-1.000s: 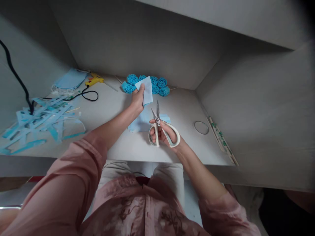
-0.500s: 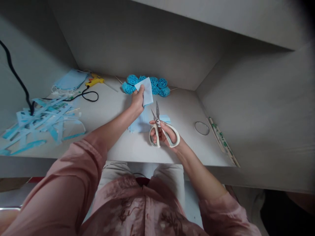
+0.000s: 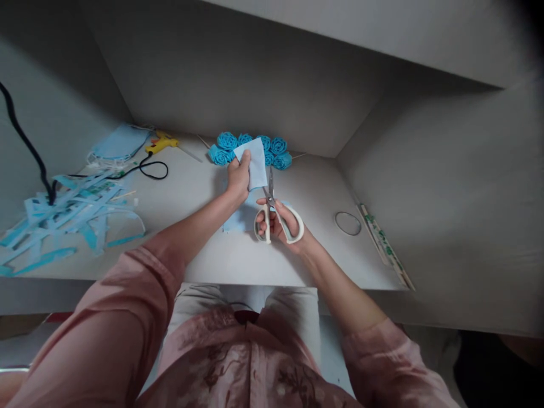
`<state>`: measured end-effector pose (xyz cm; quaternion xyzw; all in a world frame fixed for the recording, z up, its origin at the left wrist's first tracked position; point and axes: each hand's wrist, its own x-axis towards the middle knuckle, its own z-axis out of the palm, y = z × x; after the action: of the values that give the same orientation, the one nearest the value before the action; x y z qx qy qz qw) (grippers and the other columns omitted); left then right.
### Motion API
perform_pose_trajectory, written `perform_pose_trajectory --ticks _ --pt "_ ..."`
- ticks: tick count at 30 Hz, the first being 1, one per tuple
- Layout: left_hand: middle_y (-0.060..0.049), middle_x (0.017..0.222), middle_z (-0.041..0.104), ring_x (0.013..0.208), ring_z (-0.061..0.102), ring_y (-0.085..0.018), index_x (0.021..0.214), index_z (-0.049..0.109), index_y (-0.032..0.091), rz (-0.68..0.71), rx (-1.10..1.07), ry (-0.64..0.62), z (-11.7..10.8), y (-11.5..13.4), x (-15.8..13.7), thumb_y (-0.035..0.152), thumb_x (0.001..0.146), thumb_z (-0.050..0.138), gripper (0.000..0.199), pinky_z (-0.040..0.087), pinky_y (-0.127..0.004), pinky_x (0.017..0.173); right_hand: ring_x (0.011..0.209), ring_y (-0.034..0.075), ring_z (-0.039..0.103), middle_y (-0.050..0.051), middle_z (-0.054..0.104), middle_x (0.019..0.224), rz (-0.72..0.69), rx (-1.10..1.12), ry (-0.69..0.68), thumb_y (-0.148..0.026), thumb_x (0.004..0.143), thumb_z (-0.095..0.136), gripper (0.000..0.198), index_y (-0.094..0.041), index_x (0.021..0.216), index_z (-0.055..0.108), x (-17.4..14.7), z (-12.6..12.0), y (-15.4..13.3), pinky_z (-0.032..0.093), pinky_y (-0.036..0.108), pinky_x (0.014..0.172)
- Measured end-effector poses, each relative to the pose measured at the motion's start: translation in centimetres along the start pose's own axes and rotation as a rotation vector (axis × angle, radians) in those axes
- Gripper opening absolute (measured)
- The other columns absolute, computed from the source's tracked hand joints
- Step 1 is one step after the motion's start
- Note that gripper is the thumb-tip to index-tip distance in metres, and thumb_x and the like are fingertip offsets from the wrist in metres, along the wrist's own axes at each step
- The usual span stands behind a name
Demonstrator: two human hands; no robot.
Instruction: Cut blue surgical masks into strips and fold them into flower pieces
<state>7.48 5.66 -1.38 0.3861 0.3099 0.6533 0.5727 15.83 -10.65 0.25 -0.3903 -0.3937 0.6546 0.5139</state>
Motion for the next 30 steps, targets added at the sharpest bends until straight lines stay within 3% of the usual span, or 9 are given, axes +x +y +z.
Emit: perform_pose_trajectory --ticks 7,12,21,30 --pt "-0.006 0.095 0.070 0.095 0.065 -0.020 0.090 0.061 0.019 0.126 0.107 0.111 -0.3 -0.1 0.6 0.060 0.082 0.062 0.042 0.052 -0.031 0.086 0.060 0.012 0.058 0.000 0.066 0.073 -0.009 0.027 -0.027 -0.056 0.078 0.068 0.046 -0.020 0.105 0.061 1.6 -0.5 -0.3 0.057 0.030 0.063" --pt "-0.005 0.094 0.071 0.096 0.065 -0.019 0.087 0.062 0.021 0.151 0.111 0.144 -0.6 0.2 1.0 0.054 0.085 0.060 0.033 0.051 -0.028 0.085 0.053 0.009 0.051 -0.003 0.058 0.065 -0.010 0.016 -0.028 -0.060 0.078 0.067 0.047 -0.019 0.100 0.062 2.3 -0.2 -0.6 0.050 0.024 0.051" --pt "-0.005 0.099 0.071 0.098 0.066 -0.017 0.094 0.062 0.021 0.208 0.130 0.159 -1.3 -0.4 2.3 0.051 0.086 0.060 0.031 0.051 -0.025 0.084 0.046 0.006 0.043 -0.007 0.050 0.059 -0.063 0.083 -0.005 -0.062 0.076 0.069 0.049 -0.019 0.098 0.061 3.0 0.3 0.6 0.041 0.019 0.042" --pt "-0.003 0.088 0.068 0.087 0.065 -0.016 0.087 0.060 0.020 0.186 0.157 0.147 -1.3 -0.5 1.8 0.048 0.089 0.057 0.028 0.051 -0.026 0.084 0.042 0.005 0.038 -0.009 0.047 0.056 -0.103 0.071 0.060 -0.060 0.074 0.072 0.048 -0.019 0.098 0.062 2.3 0.8 1.4 0.036 0.018 0.038"
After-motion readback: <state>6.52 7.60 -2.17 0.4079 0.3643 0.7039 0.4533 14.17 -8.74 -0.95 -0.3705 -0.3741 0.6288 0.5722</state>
